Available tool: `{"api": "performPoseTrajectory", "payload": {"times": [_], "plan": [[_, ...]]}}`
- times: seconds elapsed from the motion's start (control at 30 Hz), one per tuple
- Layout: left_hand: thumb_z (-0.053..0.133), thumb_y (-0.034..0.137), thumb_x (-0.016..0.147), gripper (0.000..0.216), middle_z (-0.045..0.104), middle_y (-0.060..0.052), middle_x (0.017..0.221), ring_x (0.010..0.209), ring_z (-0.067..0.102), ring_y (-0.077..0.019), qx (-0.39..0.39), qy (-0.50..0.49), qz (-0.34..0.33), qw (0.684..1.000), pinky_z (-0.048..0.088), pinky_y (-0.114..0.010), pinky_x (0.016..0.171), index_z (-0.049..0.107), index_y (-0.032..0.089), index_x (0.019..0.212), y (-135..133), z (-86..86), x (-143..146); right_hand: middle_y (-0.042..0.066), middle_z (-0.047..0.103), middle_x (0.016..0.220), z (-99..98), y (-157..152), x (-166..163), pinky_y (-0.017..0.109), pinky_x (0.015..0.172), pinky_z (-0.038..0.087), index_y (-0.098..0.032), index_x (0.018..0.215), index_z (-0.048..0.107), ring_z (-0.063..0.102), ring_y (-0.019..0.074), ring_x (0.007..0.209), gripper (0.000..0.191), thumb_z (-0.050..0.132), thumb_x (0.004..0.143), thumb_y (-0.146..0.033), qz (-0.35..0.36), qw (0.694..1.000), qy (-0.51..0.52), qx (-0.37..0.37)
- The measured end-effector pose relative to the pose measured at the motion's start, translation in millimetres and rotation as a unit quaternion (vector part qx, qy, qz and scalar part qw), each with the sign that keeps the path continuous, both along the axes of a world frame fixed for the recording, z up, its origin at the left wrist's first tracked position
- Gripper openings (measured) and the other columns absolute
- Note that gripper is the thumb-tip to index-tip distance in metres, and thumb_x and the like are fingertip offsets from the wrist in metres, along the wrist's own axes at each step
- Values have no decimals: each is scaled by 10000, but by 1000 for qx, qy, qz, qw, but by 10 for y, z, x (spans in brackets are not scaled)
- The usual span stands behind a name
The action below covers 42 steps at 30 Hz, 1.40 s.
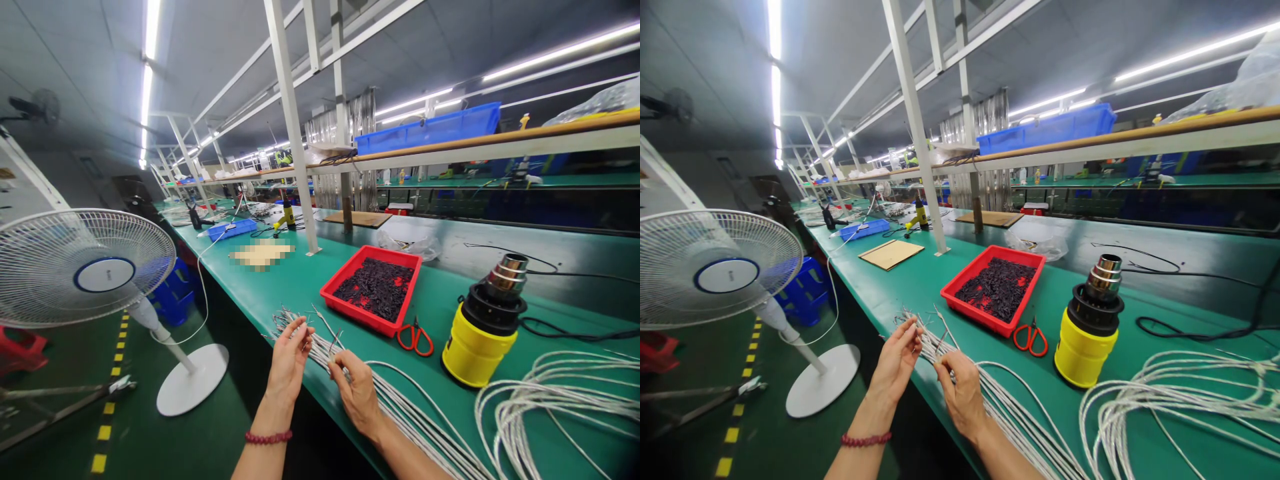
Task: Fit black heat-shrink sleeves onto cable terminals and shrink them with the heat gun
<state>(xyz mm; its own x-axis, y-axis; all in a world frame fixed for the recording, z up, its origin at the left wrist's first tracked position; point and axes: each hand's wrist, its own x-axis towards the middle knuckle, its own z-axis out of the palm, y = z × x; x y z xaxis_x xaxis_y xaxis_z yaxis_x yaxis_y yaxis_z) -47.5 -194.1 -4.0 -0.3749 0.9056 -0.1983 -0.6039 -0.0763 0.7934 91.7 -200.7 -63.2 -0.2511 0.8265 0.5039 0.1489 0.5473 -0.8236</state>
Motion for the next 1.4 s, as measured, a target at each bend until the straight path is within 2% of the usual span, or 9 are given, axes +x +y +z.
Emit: {"api": "performPoseTrajectory", "payload": {"times": [0.5, 1.4], "plan": [[673, 104, 762, 235, 684, -43, 718, 570, 595, -52, 0, 2, 1, 1000, 473, -128, 544, 624, 119, 992, -5, 7, -2, -15, 535, 695, 2, -4, 2, 255, 661, 349, -206, 727, 496, 490, 147, 671, 240, 447, 951, -278, -4, 1000, -1, 0], [810, 178, 612, 391, 726, -67, 724, 576, 603, -69, -4, 50, 19, 999, 468, -151, 558, 668, 104, 969, -12, -23, -5, -19, 538, 672, 7, 6, -5, 245, 638, 363, -201, 717, 511, 494, 136, 642, 248, 453, 946, -274, -27, 1000, -6, 3]]}}
